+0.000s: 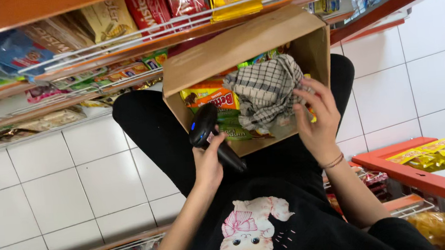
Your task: The person sits on the floor of a store aisle and restocks shelves with packaged snacks. They take items from a cardboard box on their lap, wipe the packaging with a cloth, scan the barcode with a handheld scanner, and place the items on the shelf.
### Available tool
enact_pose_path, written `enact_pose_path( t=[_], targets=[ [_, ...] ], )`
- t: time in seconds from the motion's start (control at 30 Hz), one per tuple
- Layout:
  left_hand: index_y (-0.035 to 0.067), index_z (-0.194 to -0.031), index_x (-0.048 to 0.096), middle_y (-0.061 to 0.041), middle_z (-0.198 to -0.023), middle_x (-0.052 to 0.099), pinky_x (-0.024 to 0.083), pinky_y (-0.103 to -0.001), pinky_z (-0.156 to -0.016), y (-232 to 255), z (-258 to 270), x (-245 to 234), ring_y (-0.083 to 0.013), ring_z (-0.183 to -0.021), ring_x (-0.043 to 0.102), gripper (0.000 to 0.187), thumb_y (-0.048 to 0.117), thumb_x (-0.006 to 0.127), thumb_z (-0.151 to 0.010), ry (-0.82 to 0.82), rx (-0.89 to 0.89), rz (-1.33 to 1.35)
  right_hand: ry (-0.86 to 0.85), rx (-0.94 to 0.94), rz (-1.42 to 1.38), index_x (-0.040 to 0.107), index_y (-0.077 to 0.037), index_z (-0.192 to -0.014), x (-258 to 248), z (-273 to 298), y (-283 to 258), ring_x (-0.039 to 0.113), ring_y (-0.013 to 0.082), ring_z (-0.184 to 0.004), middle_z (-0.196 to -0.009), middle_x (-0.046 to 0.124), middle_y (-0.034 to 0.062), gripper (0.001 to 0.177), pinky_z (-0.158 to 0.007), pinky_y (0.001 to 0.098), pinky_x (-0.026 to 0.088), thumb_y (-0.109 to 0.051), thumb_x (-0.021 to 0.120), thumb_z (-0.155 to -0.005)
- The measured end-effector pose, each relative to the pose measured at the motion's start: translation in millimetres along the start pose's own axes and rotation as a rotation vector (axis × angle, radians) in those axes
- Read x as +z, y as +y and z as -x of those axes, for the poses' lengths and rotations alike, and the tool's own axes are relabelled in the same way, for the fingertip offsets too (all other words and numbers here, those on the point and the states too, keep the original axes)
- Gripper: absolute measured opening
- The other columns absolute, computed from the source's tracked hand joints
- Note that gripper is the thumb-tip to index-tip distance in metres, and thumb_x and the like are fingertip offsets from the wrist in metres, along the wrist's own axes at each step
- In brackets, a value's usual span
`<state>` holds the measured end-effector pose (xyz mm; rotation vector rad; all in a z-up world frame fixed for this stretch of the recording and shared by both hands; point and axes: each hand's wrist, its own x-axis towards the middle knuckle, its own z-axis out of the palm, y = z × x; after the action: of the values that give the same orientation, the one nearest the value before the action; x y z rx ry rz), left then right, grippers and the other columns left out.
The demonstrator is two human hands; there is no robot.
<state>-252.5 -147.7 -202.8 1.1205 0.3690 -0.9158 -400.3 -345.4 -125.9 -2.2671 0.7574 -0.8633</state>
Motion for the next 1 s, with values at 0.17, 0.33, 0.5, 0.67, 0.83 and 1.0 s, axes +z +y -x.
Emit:
enact_pose_path(
  t=[0.17,0.33,0.5,0.67,0.83,1.0],
  targets=[
    [-0.006,-0.116,0.058,-0.013,-0.106,0.069,0.057,-0.035,-0.089,-35,-9,-10,-0.022,-0.097,0.069,0.032,-0.004,0.067,-0.085,0.007,0.052,0.101,0.033,-0.003,0.088,0.065,0.001,-0.127,-6,2,37,0.062,0.0326,-0.123,-0.136,0.058,0.0161,0.025,-0.103,0.0384,0.054,0.002,0.07,-0.102],
    [0.0,-0.108,0.054,-0.015,-0.105,0.069,0.056,-0.04,-0.09,-60,-20,-14,-0.0221,-0.098,0.069,0.025,0.0,0.069,-0.088,0.059,-0.028,0.168,0.027,0.155,0.053,0.066,0.001,-0.126,-4,7,67,0.068,0.0288,-0.107,-0.128,0.063,0.0159,0.023,-0.087,0.0324,0.056,0.003,0.066,-0.103],
    [0.004,-0.103,0.054,-0.012,-0.106,0.067,0.055,-0.037,-0.097,-80,-38,-17,-0.0232,-0.102,0.07,0.023,-0.001,0.073,-0.09,0.127,-0.039,0.246,-0.064,0.202,0.021,0.066,0.004,-0.12,-8,13,81,0.07,0.0271,-0.093,-0.119,0.066,0.0162,0.022,-0.081,0.0317,0.056,0.005,0.066,-0.099],
    [0.009,-0.092,0.051,-0.011,-0.104,0.069,0.057,-0.044,-0.094,-81,-46,-12,-0.0241,-0.099,0.072,0.024,-0.003,0.072,-0.086,0.163,-0.049,0.314,-0.096,0.135,0.047,0.065,0.004,-0.126,-14,13,80,0.071,0.0305,-0.099,-0.123,0.066,0.0174,0.032,-0.086,0.0339,0.057,0.006,0.068,-0.094],
    [0.009,-0.086,0.049,-0.011,-0.105,0.07,0.056,-0.045,-0.099,-82,-54,-6,-0.0235,-0.101,0.071,0.026,0.001,0.074,-0.089,0.124,-0.016,0.342,-0.187,0.061,0.109,0.058,0.009,-0.137,-12,9,79,0.066,0.0384,-0.102,-0.122,0.065,0.0208,0.056,-0.091,0.0415,0.054,0.003,0.074,-0.083],
    [0.013,-0.087,0.048,-0.006,-0.107,0.069,0.051,-0.045,-0.101,-79,-58,4,-0.0184,-0.103,0.066,0.029,0.008,0.076,-0.089,0.218,-0.077,0.269,-0.171,0.005,0.253,0.06,0.006,-0.135,-4,11,85,0.065,0.0367,-0.099,-0.122,0.065,0.0192,0.059,-0.086,0.0433,0.052,0.002,0.077,-0.078]
  ],
)
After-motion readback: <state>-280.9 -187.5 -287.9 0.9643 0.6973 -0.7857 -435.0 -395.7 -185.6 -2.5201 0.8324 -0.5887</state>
